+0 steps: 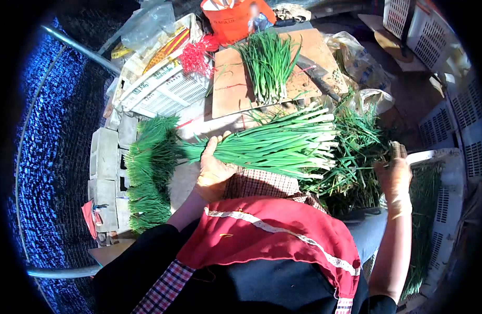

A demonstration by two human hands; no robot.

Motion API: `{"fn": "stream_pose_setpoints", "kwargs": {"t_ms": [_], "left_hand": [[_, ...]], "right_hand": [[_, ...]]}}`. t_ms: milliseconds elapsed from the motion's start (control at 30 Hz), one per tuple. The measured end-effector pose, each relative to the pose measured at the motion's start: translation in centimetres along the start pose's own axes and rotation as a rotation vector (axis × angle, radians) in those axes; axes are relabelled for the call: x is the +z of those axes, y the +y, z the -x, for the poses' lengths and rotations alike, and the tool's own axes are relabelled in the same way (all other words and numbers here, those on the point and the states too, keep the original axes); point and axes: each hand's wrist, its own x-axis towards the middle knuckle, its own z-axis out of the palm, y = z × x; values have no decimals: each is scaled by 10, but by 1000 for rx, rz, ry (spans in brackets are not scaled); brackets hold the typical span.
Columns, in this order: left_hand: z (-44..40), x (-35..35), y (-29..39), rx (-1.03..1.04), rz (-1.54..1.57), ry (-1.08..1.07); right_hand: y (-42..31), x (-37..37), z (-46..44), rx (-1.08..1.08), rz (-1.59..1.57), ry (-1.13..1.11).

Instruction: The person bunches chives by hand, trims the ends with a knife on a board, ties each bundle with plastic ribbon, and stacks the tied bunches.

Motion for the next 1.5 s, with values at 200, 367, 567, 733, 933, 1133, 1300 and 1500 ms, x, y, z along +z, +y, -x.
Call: {"fn": "stream_pose_setpoints", "kwargs": {"t_ms": [200, 367, 567, 733, 933, 1133, 1300, 1500], "left_hand": [[7, 6, -1, -41, -29, -23], [7, -2, -1, -37, -31, -102], [1, -10, 4, -138, -62, -240], [-12, -25, 12, -143, -98, -190], [-8, -21, 8, -37, -185, -286], [-10, -17, 9, -28, -246, -217], [-14, -14, 7, -36, -285, -151], [-13, -14, 5, -75, -253, -163]], "right_hand": [[-105, 26, 29, -66, -1021, -151], [-111, 44, 16, 120, -1557, -373], [-84, 10, 35, -447, -605, -46], [-26, 16, 19, -85, -101, 158], [-89, 21, 12, 156, -1428, -441], [-115, 34, 6, 258, -1633, -643], [-116, 15, 8, 184, -1480, -701], [-96, 43, 18, 216, -1762, -521]]}}
